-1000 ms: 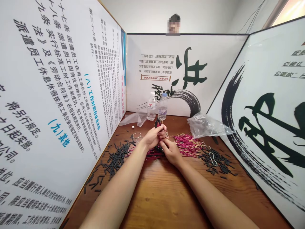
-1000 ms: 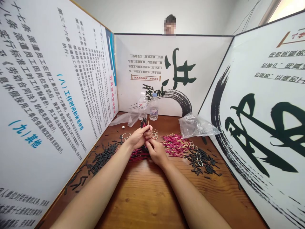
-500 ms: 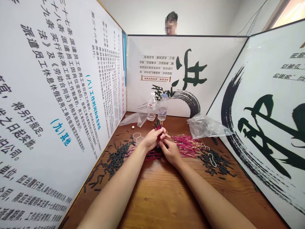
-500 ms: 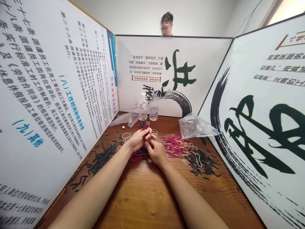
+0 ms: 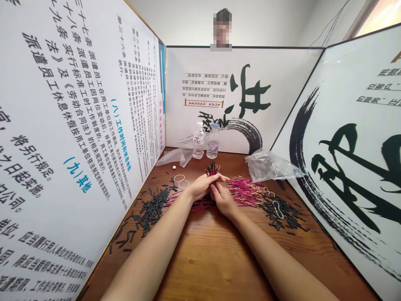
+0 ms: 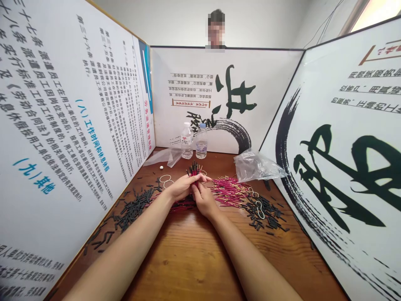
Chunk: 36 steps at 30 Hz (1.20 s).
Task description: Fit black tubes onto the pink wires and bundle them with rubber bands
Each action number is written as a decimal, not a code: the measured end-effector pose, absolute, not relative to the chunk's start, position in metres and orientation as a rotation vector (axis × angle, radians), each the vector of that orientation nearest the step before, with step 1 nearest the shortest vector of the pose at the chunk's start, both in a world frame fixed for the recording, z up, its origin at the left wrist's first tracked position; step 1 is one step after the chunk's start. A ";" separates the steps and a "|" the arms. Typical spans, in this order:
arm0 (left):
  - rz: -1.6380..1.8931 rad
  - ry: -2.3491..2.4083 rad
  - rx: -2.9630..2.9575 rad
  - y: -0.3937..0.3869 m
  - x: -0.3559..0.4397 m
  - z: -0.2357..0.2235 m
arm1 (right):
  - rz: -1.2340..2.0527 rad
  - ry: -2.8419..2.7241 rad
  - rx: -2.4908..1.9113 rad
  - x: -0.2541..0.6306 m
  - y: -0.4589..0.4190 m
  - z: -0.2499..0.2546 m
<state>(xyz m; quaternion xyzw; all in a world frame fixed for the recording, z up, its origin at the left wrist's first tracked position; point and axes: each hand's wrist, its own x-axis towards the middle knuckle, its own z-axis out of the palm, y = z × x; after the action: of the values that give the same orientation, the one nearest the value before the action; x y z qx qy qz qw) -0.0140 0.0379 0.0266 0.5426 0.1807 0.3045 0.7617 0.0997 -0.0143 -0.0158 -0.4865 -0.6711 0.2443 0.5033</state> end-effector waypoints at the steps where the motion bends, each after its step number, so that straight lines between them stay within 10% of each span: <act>1: 0.668 0.392 1.177 0.038 -0.014 0.027 | 0.567 -1.614 -1.175 0.100 -0.014 -0.017; 36: 0.994 0.788 1.432 0.037 -0.032 0.036 | 0.493 -1.478 -1.260 0.100 -0.019 -0.013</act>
<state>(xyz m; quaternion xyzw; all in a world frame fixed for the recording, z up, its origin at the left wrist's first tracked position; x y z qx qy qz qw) -0.0322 0.0371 0.0356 0.6116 0.3366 0.4248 0.5764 0.1001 -0.0193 -0.0129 -0.5297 -0.6215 0.2071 0.5388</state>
